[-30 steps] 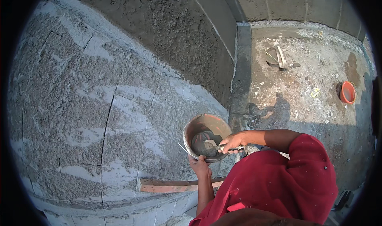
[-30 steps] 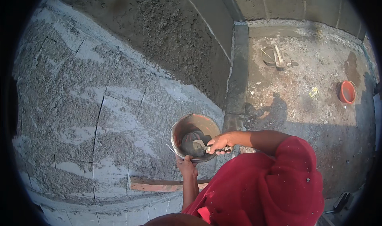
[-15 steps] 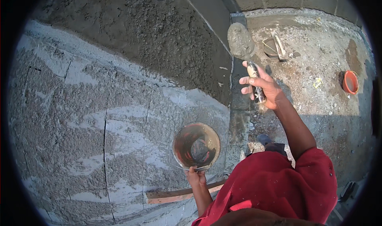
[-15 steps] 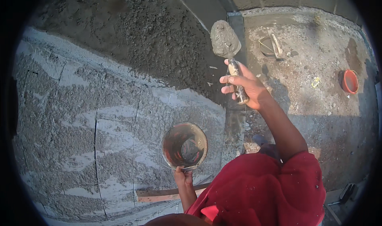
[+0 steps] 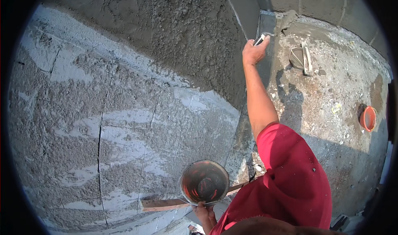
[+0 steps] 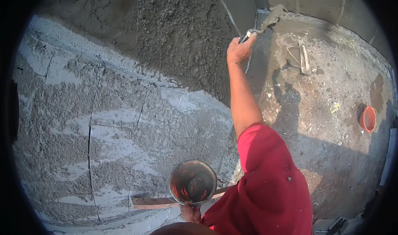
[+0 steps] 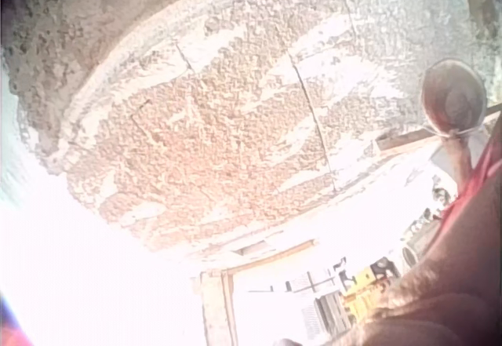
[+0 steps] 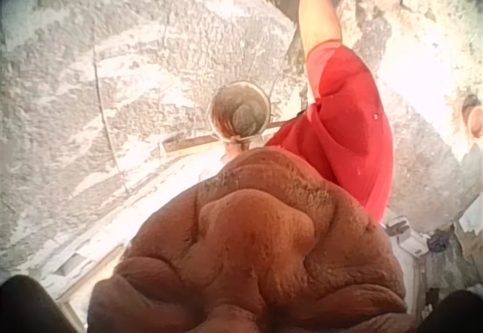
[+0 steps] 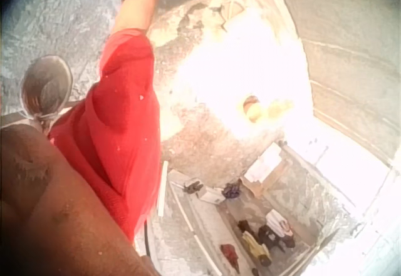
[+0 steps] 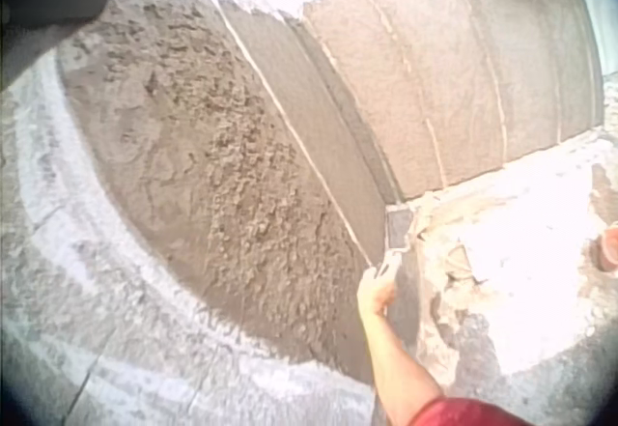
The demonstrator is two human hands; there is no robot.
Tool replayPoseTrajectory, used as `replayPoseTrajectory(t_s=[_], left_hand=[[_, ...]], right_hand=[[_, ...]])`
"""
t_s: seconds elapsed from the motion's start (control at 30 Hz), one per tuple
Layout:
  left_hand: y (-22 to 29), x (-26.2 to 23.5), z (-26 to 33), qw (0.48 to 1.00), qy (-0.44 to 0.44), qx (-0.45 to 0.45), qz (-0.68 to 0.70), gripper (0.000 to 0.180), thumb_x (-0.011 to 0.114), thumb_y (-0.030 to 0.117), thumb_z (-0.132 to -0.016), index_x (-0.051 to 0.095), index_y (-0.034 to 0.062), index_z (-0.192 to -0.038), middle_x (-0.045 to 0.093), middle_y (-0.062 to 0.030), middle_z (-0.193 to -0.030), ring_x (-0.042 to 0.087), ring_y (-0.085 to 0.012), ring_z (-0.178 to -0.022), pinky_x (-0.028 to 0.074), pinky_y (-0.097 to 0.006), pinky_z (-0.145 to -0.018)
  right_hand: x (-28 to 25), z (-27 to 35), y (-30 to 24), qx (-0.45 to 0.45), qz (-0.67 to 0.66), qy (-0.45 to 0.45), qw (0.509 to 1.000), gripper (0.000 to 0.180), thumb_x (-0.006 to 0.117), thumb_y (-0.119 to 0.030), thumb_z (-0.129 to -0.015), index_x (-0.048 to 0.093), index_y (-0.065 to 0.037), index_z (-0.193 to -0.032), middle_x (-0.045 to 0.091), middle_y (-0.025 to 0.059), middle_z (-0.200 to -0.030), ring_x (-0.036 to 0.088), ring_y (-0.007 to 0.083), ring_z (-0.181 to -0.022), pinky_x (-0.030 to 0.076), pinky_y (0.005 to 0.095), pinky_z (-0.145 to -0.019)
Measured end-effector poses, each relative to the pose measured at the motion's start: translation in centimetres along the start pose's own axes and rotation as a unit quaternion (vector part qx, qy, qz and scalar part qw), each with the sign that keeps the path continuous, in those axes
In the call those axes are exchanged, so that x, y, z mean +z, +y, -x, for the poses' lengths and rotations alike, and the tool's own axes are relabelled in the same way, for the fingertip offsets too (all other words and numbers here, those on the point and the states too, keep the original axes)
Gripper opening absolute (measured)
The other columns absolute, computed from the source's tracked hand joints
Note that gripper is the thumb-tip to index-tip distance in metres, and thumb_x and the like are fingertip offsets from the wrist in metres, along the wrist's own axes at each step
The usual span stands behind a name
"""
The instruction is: The person mixes mortar in a bucket using a trowel, applies the mixture onto a wall with the trowel, and smooths the surface with a wooden float.
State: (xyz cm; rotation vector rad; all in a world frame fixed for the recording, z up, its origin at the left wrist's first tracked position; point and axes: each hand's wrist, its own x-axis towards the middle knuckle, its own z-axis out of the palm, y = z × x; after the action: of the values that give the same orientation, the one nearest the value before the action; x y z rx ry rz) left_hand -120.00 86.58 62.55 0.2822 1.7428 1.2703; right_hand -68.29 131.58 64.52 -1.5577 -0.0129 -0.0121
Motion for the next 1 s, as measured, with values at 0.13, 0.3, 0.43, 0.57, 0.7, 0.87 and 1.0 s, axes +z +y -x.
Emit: replayPoseTrajectory(t_s=[0.13,0.3,0.43,0.57,0.7,0.87,1.0], left_hand=[[-1.8,-3.4,-2.3,0.998,-0.009,0.058,0.007,0.071,0.057,-0.005,-0.079,0.045,0.0103,-0.147,0.061,-0.0172,-0.126,0.071,-0.0308,-0.093,0.069,-0.040,-0.064],[3.1,3.3,0.4,0.994,-0.051,0.081,0.043,0.060,0.055,-0.007,-0.080,0.047,0.0074,-0.138,0.064,-0.0128,-0.115,0.073,-0.0251,-0.085,0.070,-0.037,-0.060],[4.5,8.1,-0.6,0.987,-0.078,0.120,0.076,0.051,0.056,-0.007,-0.081,0.052,0.0063,-0.129,0.066,-0.0085,-0.111,0.070,-0.0167,-0.077,0.063,-0.028,-0.052],[4.8,11.3,0.4,0.958,-0.184,0.213,0.055,0.061,0.049,-0.013,-0.081,0.051,0.0000,-0.140,0.063,-0.0107,-0.123,0.066,-0.0171,-0.106,0.058,-0.030,-0.089],[3.5,11.5,0.9,0.952,-0.165,0.259,-0.001,0.065,0.048,-0.015,-0.080,0.049,-0.0043,-0.144,0.061,-0.0114,-0.130,0.061,-0.0179,-0.115,0.048,-0.032,-0.104],[4.1,9.2,2.3,0.933,-0.154,0.323,0.033,0.066,0.048,-0.015,-0.080,0.049,-0.0040,-0.145,0.061,-0.0113,-0.131,0.061,-0.0184,-0.115,0.048,-0.030,-0.101],[4.2,6.6,1.7,0.932,-0.123,0.335,0.060,0.062,0.049,-0.013,-0.081,0.052,-0.0039,-0.142,0.063,-0.0100,-0.127,0.062,-0.0172,-0.111,0.049,-0.030,-0.098]], right_hand=[[-1.3,17.9,-12.3,-0.210,-0.148,-0.462,0.849,0.061,0.075,-0.017,-0.084,0.055,-0.005,-0.141,0.073,0.0246,-0.099,0.073,0.0434,-0.091,0.056,0.0497,-0.081],[-14.2,21.6,-12.3,-0.252,-0.243,-0.634,0.689,0.061,0.077,-0.023,-0.089,0.056,-0.006,-0.144,0.071,0.0236,-0.118,0.072,0.0418,-0.104,0.054,0.0461,-0.090],[-20.7,15.5,-11.8,-0.389,0.202,-0.792,0.426,0.059,0.076,-0.024,-0.091,0.058,-0.012,-0.145,0.075,0.0174,-0.115,0.071,0.0395,-0.107,0.055,0.0508,-0.092],[-23.1,18.8,-8.2,-0.486,0.263,-0.759,0.343,0.044,0.071,-0.018,-0.092,0.065,-0.005,-0.134,0.076,0.0194,-0.104,0.074,0.0385,-0.100,0.055,0.0517,-0.093],[-27.5,25.8,-6.5,-0.603,0.219,-0.714,0.280,0.022,0.066,-0.009,-0.089,0.071,0.001,-0.108,0.075,0.0188,-0.088,0.076,0.0347,-0.088,0.060,0.0465,-0.082],[-24.3,27.2,-8.3,-0.603,0.302,-0.684,0.277,0.018,0.065,-0.008,-0.088,0.076,-0.004,-0.102,0.076,0.0173,-0.087,0.077,0.0331,-0.089,0.062,0.0430,-0.076],[-27.8,30.8,-7.9,-0.602,0.345,-0.697,0.181,0.024,0.063,-0.008,-0.091,0.077,-0.005,-0.109,0.078,0.0175,-0.096,0.077,0.0346,-0.095,0.061,0.0449,-0.079]])
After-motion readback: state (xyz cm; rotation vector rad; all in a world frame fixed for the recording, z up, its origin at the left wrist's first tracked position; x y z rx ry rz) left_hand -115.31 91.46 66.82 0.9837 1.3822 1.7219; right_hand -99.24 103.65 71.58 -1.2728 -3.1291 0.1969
